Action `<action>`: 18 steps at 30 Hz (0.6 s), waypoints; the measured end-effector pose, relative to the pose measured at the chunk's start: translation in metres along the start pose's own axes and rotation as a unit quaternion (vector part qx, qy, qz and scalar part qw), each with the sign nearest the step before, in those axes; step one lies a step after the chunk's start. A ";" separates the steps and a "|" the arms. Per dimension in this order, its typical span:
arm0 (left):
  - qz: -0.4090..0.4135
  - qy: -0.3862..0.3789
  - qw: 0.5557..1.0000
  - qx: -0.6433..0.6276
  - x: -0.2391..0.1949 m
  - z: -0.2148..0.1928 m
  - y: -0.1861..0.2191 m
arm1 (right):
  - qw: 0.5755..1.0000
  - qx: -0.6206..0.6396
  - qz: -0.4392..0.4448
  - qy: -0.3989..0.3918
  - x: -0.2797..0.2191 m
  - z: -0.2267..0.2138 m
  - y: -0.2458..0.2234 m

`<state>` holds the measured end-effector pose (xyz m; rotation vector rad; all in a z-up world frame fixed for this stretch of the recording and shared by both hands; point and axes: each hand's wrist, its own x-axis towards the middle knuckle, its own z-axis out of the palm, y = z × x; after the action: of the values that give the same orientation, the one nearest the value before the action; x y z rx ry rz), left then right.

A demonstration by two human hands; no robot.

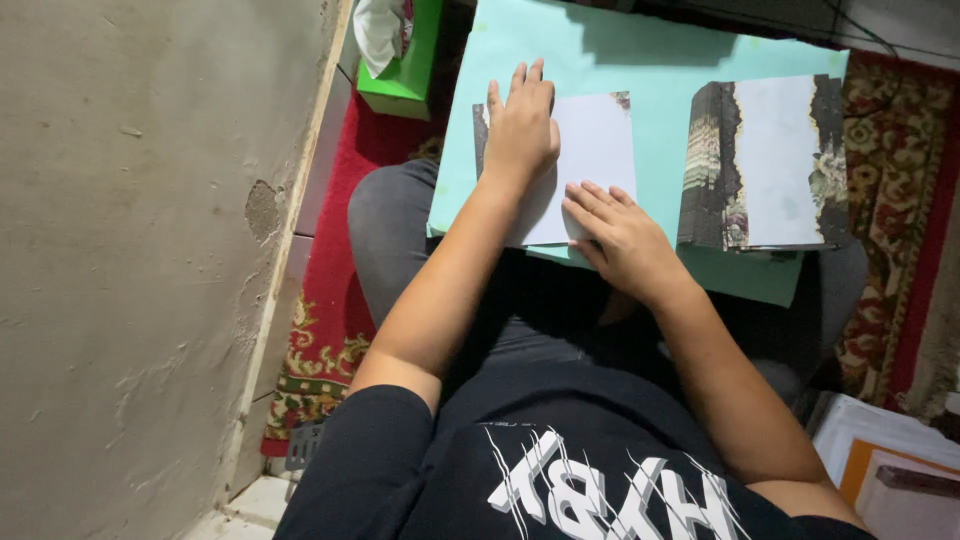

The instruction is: Assemble paper folders by folding sheets and aligning printed inserts on a flat surface

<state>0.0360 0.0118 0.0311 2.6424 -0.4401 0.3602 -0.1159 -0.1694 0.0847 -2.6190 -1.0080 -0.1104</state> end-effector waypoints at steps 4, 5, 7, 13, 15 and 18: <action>0.015 0.033 0.999 0.023 -0.001 0.004 -0.002 | 0.995 0.065 0.047 -0.056 0.011 -0.010 -0.001; 0.018 0.034 0.999 0.031 -0.002 0.004 -0.002 | 0.988 0.088 0.078 -0.095 0.014 -0.013 -0.002; 0.015 0.039 0.999 0.023 -0.002 0.009 -0.004 | 0.989 0.074 0.086 -0.098 0.028 0.006 0.014; 0.010 0.050 0.997 -0.066 -0.003 0.014 -0.007 | 0.993 -0.004 0.106 -0.054 0.083 0.032 0.051; 0.006 0.064 0.994 -0.087 -0.002 0.012 -0.005 | 0.992 -0.016 0.115 -0.047 0.094 0.035 0.058; 0.009 0.069 0.996 -0.059 0.000 0.013 -0.007 | 0.989 -0.025 0.141 -0.046 0.094 0.038 0.055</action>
<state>0.0406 0.0118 0.0172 2.4829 -0.4262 0.5024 -0.0111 -0.1345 0.0511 -2.8035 -0.6584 0.0527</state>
